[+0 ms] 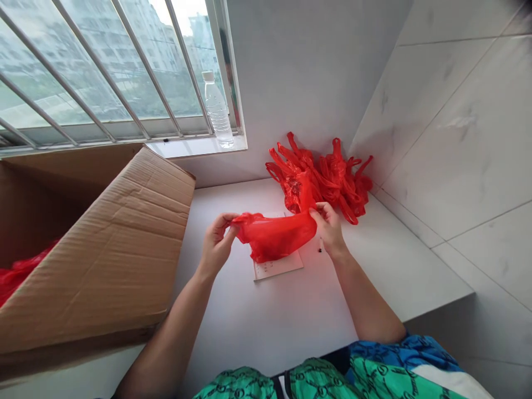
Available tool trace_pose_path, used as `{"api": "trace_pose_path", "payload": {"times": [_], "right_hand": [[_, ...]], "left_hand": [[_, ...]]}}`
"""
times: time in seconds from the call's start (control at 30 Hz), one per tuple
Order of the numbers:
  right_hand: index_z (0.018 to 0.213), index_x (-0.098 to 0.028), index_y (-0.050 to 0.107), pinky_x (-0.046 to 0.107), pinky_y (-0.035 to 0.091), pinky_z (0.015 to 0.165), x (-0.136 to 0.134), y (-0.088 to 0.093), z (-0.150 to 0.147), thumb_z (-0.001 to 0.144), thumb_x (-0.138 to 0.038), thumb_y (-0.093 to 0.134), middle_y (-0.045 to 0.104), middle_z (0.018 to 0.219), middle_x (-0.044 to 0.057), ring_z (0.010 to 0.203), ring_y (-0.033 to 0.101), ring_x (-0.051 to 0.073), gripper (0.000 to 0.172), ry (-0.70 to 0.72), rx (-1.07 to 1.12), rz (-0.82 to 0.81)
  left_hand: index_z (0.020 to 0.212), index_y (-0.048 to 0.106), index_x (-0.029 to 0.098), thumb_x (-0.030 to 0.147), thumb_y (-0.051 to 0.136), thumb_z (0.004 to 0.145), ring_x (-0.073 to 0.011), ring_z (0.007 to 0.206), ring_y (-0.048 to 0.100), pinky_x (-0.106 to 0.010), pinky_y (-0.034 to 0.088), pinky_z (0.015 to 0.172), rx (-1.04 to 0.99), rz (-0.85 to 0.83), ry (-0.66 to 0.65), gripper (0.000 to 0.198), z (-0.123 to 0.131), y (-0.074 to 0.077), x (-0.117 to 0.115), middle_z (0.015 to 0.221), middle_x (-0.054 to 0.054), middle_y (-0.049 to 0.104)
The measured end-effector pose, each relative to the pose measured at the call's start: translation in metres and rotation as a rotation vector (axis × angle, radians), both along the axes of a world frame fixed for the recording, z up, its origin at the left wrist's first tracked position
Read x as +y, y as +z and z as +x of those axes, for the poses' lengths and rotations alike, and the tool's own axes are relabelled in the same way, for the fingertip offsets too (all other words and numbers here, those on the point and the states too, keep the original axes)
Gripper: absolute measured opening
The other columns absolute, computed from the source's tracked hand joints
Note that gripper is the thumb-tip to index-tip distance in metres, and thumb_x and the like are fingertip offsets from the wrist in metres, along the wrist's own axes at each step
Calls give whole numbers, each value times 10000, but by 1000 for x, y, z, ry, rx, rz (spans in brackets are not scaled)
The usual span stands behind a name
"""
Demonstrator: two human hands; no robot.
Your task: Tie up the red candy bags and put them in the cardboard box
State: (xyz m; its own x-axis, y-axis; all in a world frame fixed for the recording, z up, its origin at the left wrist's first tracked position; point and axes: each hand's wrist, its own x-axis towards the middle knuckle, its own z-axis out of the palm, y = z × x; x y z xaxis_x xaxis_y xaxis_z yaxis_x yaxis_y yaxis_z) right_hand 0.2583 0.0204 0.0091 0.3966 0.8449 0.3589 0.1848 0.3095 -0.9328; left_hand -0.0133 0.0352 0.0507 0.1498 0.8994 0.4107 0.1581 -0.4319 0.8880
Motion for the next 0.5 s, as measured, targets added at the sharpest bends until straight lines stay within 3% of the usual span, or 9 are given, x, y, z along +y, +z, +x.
{"api": "trace_pose_path", "payload": {"times": [0.1,0.17,0.2,0.27,0.37,0.43,0.5], "right_hand": [[1108,-219,554,451,513,945,-14,16,-1,911,-398,571,634,1140,110,1072,628,252,266,-189,-112,206],[1133,-242,549,483,510,948,-30,32,-11,937,-373,546,624,1130,116,1090,618,269,235,-279,-258,370],[1123,-257,557,480,524,915,-38,40,-17,943,-357,541,634,1083,108,1055,630,272,206,-243,-339,435],[1067,-276,593,442,542,853,-49,52,-31,955,-323,532,659,995,81,977,653,258,135,-8,-515,465],[887,-256,638,365,532,751,-49,54,-43,1004,-304,450,675,841,41,808,662,216,227,328,-726,251],[775,-239,632,346,508,662,-43,45,-41,1020,-329,417,643,705,24,666,633,201,337,367,-816,50],[811,-240,659,361,511,648,-40,34,-30,979,-385,512,664,728,31,679,645,225,266,357,-845,-71]], "left_hand": [[837,609,207,385,602,869,-233,950,609,-332,515,776,0,3,-68,181,-3,8,-8,960,-83,647],[765,597,209,350,595,864,-242,977,603,-350,514,802,35,38,-115,172,0,15,-15,977,-90,641],[745,588,209,330,595,860,-240,970,603,-358,512,815,41,50,-138,167,2,17,-18,982,-89,642],[735,565,211,303,599,855,-231,945,604,-363,510,814,15,40,-187,155,7,22,-24,986,-82,647],[719,507,215,309,600,833,-231,892,622,-380,517,794,-77,-35,-247,175,10,23,-30,903,-70,655],[692,459,221,307,570,806,-223,771,625,-407,520,789,-113,-101,-261,181,6,21,-33,739,-48,635],[677,427,228,284,515,771,-190,577,561,-399,511,700,-105,-171,-266,139,-2,18,-35,578,-13,566]]}}
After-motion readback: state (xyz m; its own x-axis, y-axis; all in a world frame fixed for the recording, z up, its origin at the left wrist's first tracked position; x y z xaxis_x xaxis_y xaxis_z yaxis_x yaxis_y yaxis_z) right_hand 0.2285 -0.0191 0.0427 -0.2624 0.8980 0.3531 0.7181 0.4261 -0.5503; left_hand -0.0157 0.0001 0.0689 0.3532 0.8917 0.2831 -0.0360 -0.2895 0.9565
